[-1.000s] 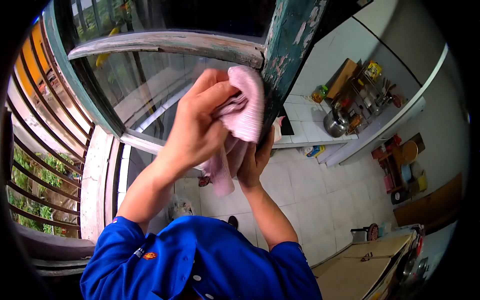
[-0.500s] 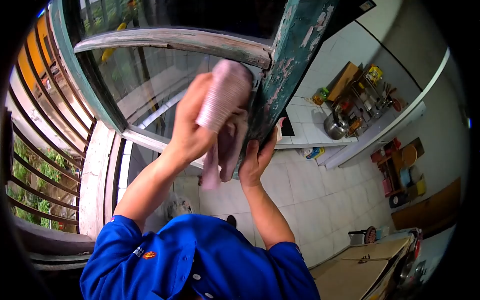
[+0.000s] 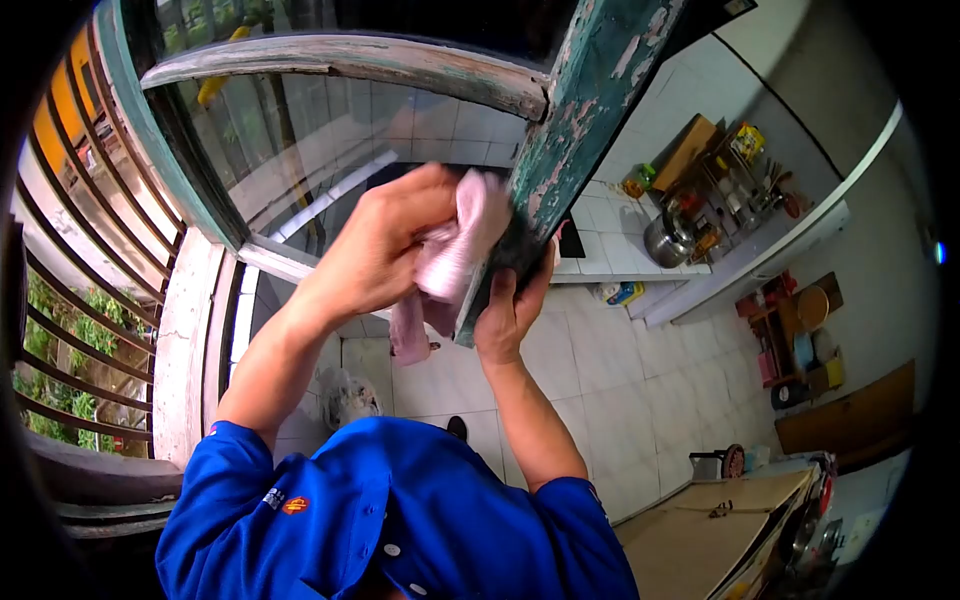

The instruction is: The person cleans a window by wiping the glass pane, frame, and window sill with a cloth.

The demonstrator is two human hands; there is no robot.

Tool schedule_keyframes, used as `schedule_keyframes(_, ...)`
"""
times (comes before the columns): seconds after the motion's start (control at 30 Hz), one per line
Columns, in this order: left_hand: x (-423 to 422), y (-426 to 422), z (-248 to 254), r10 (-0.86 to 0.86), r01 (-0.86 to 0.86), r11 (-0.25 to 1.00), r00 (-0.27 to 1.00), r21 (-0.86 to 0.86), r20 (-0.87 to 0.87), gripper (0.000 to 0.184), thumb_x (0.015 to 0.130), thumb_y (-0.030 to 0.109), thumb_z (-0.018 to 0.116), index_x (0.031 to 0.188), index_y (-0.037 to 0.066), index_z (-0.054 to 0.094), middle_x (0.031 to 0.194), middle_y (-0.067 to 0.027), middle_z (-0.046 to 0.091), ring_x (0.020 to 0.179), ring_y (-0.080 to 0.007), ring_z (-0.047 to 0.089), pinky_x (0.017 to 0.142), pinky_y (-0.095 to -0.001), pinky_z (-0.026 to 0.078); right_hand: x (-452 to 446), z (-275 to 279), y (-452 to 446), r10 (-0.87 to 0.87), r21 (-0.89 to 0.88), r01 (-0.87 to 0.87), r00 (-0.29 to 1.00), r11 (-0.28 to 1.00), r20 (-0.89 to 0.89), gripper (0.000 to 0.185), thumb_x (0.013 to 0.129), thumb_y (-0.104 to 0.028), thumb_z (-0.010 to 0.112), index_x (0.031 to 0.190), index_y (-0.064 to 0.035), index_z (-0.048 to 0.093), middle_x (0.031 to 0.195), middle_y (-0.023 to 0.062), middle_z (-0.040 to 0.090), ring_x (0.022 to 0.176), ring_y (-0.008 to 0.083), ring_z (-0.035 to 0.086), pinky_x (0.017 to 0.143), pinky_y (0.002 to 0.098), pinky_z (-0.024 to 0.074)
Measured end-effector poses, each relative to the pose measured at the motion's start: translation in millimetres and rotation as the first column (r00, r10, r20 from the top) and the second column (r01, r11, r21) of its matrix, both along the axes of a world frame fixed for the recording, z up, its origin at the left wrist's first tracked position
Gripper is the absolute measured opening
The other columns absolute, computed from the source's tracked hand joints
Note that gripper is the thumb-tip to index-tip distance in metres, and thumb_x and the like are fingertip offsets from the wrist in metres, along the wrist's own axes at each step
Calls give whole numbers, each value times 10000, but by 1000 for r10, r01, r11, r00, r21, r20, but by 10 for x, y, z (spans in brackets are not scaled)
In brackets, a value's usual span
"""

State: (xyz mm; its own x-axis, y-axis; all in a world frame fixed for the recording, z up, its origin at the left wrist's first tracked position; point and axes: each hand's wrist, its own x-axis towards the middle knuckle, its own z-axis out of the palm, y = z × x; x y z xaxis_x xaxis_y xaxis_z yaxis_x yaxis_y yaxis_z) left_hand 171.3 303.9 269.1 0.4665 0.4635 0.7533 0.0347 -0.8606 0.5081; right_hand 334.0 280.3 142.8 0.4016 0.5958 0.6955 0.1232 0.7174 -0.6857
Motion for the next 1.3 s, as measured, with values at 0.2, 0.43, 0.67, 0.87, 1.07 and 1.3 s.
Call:
schedule_keyframes(0.2,-115,32,41,156,-76,962,942,-263,299,222,784,38,691,999,-9,664,849,-113,612,793,-225,600,742,-305,468,16,-57,35,2,37,-2,1000,999,11,620,1003,-294,508,1469,36,268,1447,132,390,1291,236,390,1102,349,273)
schedule_keyframes(0.43,171,81,-170,-97,82,994,971,78,219,320,730,-64,574,1044,-21,619,1083,-185,607,973,-379,597,855,-373,496,56,-63,19,-73,-37,74,997,997,25,643,977,-309,542,1461,33,293,1470,177,381,1312,269,396,1121,396,274)
schedule_keyframes(0.67,-257,44,-677,25,-39,996,984,-75,-177,382,669,-60,598,1041,-10,670,958,-183,649,952,-375,628,831,-404,520,4,-37,48,-77,34,76,996,997,34,631,1013,-349,494,1450,56,289,1434,161,399,1268,245,419,1084,361,308)
schedule_keyframes(0.87,92,101,-665,81,-102,992,965,70,251,407,717,-50,625,1122,-8,625,1122,-183,597,1014,-344,616,868,-366,508,78,-83,54,-170,-77,175,983,981,65,602,994,-323,517,1437,39,328,1416,162,422,1277,259,422,1091,368,309)
schedule_keyframes(1.07,42,78,-1871,80,-85,996,973,-13,-215,343,685,24,685,1023,49,636,1108,-128,575,966,-339,587,797,-402,527,63,-130,170,-53,27,53,998,998,-20,624,1014,-315,482,1474,38,253,1453,183,392,1295,285,430,1089,393,337)
schedule_keyframes(1.3,-104,-27,-1743,190,-186,982,971,46,-145,422,709,36,677,1121,108,618,1145,-73,553,975,-301,575,732,-386,559,18,-100,160,-68,27,69,997,997,-47,614,1015,-291,480,1468,63,265,1479,194,370,1335,282,403,1119,386,301)
